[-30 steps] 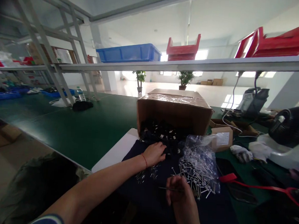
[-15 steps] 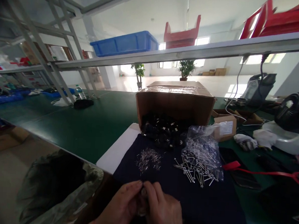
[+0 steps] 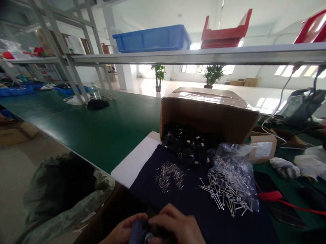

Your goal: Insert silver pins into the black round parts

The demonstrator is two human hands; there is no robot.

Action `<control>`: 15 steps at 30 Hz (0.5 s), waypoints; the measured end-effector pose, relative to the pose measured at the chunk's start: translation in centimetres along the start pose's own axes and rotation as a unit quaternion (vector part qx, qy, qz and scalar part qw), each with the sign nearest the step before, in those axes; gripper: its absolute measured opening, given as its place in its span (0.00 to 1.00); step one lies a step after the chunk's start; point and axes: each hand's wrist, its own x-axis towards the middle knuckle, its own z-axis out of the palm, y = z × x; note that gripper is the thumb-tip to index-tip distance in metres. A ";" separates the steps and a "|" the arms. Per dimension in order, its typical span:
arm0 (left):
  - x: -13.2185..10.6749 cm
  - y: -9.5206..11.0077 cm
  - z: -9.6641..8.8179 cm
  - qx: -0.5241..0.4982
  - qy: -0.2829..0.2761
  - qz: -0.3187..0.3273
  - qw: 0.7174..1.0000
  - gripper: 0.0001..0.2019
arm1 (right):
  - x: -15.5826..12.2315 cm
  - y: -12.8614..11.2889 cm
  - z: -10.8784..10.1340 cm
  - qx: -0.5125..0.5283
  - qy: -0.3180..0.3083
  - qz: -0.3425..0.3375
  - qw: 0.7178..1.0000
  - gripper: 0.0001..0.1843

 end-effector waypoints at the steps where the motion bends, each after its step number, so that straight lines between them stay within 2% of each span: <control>1: 0.0 0.1 0.2 -0.023 0.009 0.010 1.000 0.24 | 0.6 0.8 -0.4 -0.024 0.031 0.018 0.999 0.11; 3: -0.2 0.5 0.4 -0.051 0.021 0.024 0.998 0.22 | 1.9 2.5 -1.3 -0.120 0.076 0.041 0.989 0.12; 6: -0.4 0.9 0.0 -0.065 0.024 0.030 0.997 0.21 | 3.5 4.4 -2.4 -0.229 0.063 0.041 0.971 0.12; 11: -0.5 1.0 -0.9 -0.066 0.018 0.037 0.997 0.21 | 5.0 4.9 -3.2 -0.286 0.000 0.011 0.958 0.14; 15: 0.5 0.9 -1.1 -0.059 0.031 0.045 0.997 0.22 | 5.4 5.0 -3.4 -0.323 -0.024 -0.039 0.945 0.15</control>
